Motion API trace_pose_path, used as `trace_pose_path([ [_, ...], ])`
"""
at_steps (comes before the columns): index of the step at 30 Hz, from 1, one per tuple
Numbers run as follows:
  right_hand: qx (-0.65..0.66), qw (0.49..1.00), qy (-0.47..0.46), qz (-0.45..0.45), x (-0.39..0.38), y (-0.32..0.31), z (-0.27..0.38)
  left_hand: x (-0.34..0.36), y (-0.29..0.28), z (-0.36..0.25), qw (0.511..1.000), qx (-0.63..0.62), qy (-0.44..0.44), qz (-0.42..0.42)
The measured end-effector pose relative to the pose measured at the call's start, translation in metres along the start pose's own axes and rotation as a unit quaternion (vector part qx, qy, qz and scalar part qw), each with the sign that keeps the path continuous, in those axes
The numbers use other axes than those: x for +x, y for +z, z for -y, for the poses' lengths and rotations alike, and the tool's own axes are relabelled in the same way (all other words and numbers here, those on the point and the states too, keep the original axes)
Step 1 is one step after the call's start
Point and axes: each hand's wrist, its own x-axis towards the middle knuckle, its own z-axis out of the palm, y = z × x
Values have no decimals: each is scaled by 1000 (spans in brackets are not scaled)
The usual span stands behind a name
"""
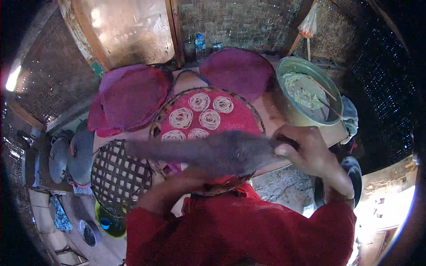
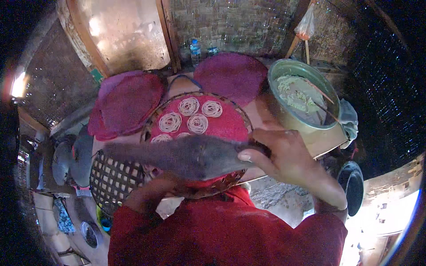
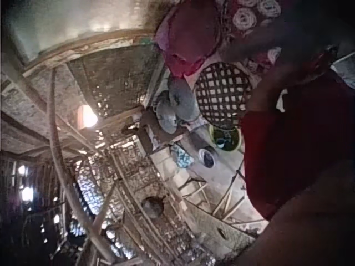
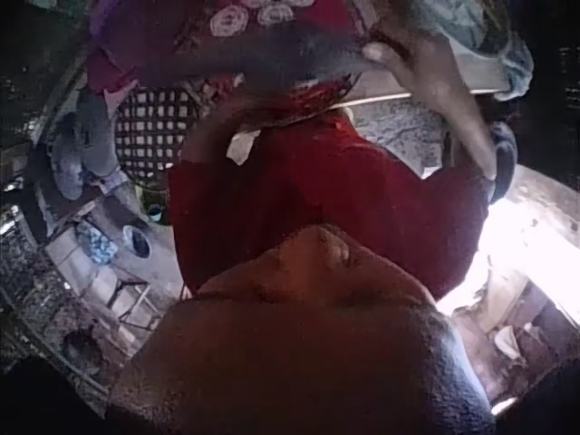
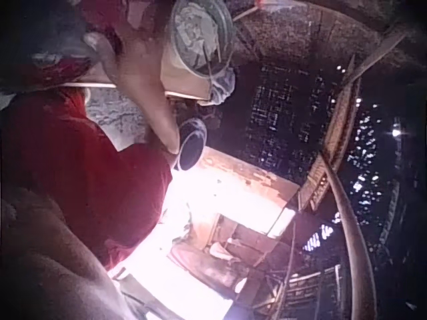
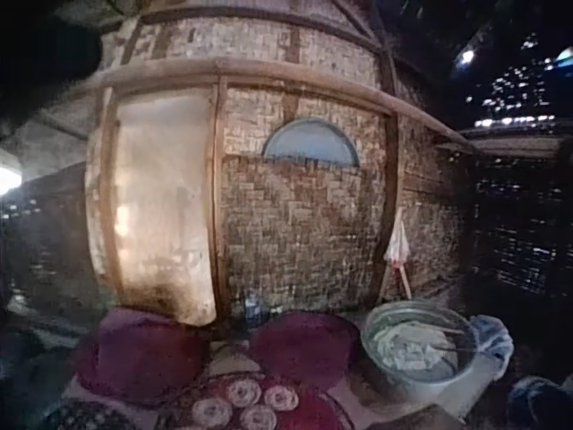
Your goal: The person places a cloth-covered tray on a round basket, scoops dough from a bowl into a wooden press, and squeezes out circular noodle spirals onto the tray.
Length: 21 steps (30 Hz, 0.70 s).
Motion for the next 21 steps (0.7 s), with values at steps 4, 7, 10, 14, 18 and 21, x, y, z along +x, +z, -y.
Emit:
trace_pose_path([
  [4,-37,992,1,119,-5,9,-62,33,54,-14,996,44,-75,32],
  [7,55,975,120,180,-13,21,-123,72,73,-42,989,91,-110,28],
  [10,271,957,-63,86,3,12,-131,117,80,-55,989,103,-103,40],
  [14,146,906,-398,12,34,-71,-62,145,44,-66,997,-16,45,58],
  [18,160,905,-372,128,23,-120,-80,191,10,-78,952,-168,211,145],
  [21,246,957,-144,55,16,-140,-134,222,7,-93,951,-134,244,135],
])
